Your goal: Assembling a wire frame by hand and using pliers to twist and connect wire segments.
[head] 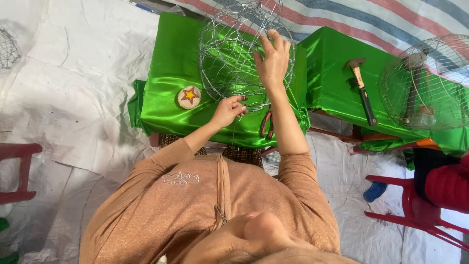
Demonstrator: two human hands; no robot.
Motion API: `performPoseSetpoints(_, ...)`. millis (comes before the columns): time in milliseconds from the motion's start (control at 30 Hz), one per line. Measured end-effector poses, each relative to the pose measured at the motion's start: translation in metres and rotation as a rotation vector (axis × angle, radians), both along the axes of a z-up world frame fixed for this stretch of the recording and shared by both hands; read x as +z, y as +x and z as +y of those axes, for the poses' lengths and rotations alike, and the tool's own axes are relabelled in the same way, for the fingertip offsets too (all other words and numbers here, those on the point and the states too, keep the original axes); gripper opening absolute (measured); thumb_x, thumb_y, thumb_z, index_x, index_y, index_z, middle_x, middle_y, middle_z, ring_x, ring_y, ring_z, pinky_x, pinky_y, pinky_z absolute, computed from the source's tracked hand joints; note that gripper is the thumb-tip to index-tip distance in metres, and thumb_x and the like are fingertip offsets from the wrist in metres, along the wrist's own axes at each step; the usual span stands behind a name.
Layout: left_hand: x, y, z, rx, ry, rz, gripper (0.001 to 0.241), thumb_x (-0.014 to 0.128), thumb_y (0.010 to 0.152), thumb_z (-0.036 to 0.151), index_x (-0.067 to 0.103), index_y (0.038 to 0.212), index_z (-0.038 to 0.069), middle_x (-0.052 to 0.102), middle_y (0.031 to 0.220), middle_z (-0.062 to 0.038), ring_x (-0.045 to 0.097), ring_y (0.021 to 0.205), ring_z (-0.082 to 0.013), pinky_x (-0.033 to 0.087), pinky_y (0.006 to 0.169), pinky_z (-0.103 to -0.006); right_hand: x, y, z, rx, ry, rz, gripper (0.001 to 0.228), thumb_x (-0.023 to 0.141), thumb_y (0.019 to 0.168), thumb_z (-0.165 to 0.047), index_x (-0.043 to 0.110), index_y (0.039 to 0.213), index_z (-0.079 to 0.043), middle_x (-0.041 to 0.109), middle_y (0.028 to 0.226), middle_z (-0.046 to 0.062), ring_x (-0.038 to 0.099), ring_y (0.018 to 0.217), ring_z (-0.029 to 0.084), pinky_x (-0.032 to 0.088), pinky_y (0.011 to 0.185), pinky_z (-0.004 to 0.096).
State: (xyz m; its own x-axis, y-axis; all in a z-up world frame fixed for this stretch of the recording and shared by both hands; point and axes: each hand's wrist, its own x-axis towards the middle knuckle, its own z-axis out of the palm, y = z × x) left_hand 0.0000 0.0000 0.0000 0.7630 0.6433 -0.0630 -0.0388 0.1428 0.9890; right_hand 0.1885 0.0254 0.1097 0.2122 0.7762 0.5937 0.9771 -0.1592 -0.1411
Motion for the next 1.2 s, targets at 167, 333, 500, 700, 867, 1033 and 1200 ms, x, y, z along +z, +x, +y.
performPoseSetpoints(167,0.008,0.003,-0.004,-0.001,0.131,0.068,0.024,0.059,0.094,0.003,0.069,0.115,0.008,0.074,0.075,-0.004,0.064,0.054,-0.0103,0.056,0.05,-0.0236,-0.015,0.002,0.009,-0.102,0.042,0.034,0.056,0.093,0.078,-0.016,0.068,0.129,-0.015,0.053,0.131,0.008,0.049,0.107,0.028,0.055,0.074,0.034)
performPoseSetpoints(333,0.009,0.004,-0.002,0.011,0.206,0.117,0.028,0.059,0.094,0.005,0.069,0.121,0.01,0.076,0.079,-0.002,0.066,0.055,-0.0094,0.058,0.054,-0.0229,-0.017,0.003,0.016,-0.09,0.082,-0.045,0.055,0.095,0.074,-0.014,0.072,0.124,-0.019,0.043,0.142,0.013,0.047,0.113,0.032,0.052,0.073,0.038)
performPoseSetpoints(500,0.003,0.012,0.001,0.062,0.365,0.149,0.027,0.057,0.095,0.007,0.07,0.118,0.013,0.078,0.081,0.0,0.06,0.05,-0.0045,0.047,0.047,-0.0218,-0.016,-0.003,0.017,-0.088,0.043,0.151,0.057,0.087,0.079,-0.003,0.071,0.132,-0.015,0.034,0.151,0.017,0.041,0.13,0.04,0.053,0.093,0.051)
performPoseSetpoints(700,0.008,0.011,0.006,0.005,0.551,0.256,0.024,0.06,0.096,0.016,0.071,0.117,0.013,0.056,0.047,0.004,0.041,0.037,-0.0072,0.033,0.041,-0.0231,-0.009,-0.01,0.022,-0.154,0.05,0.674,0.107,0.069,0.075,0.019,0.013,0.16,-0.015,0.06,0.153,0.004,0.042,0.13,0.029,0.035,0.103,0.045)
performPoseSetpoints(867,0.004,0.006,0.014,0.273,0.971,0.141,0.006,0.069,0.092,0.017,0.072,0.093,0.012,0.074,0.082,-0.001,0.068,0.064,-0.0117,0.049,0.044,-0.0228,-0.013,-0.01,0.029,-0.321,0.017,0.523,0.068,0.088,0.072,0.002,0.074,0.132,-0.028,0.009,0.166,-0.002,0.034,0.137,0.029,0.032,0.102,0.042)
performPoseSetpoints(1033,0.069,0.012,0.088,0.513,1.197,0.044,0.041,0.076,0.085,0.008,0.055,0.121,0.006,0.056,0.12,-0.01,0.05,0.112,-0.0243,0.042,0.101,-0.0363,-0.011,-0.019,0.03,-0.289,0.086,0.536,0.061,0.084,0.077,0.005,0.074,0.128,-0.026,0.018,0.165,0.001,0.033,0.14,0.032,0.031,0.106,0.049)
performPoseSetpoints(1200,0.108,0.03,0.13,0.214,1.236,0.281,0.066,0.076,0.09,0.014,0.042,0.146,0.005,0.043,0.15,-0.012,0.032,0.14,-0.03,0.031,0.118,-0.0482,-0.008,-0.019,0.027,-0.242,0.032,0.195,0.045,0.074,0.083,0.008,0.083,0.11,-0.028,0.01,0.165,0.005,0.035,0.131,0.039,0.035,0.083,0.049)
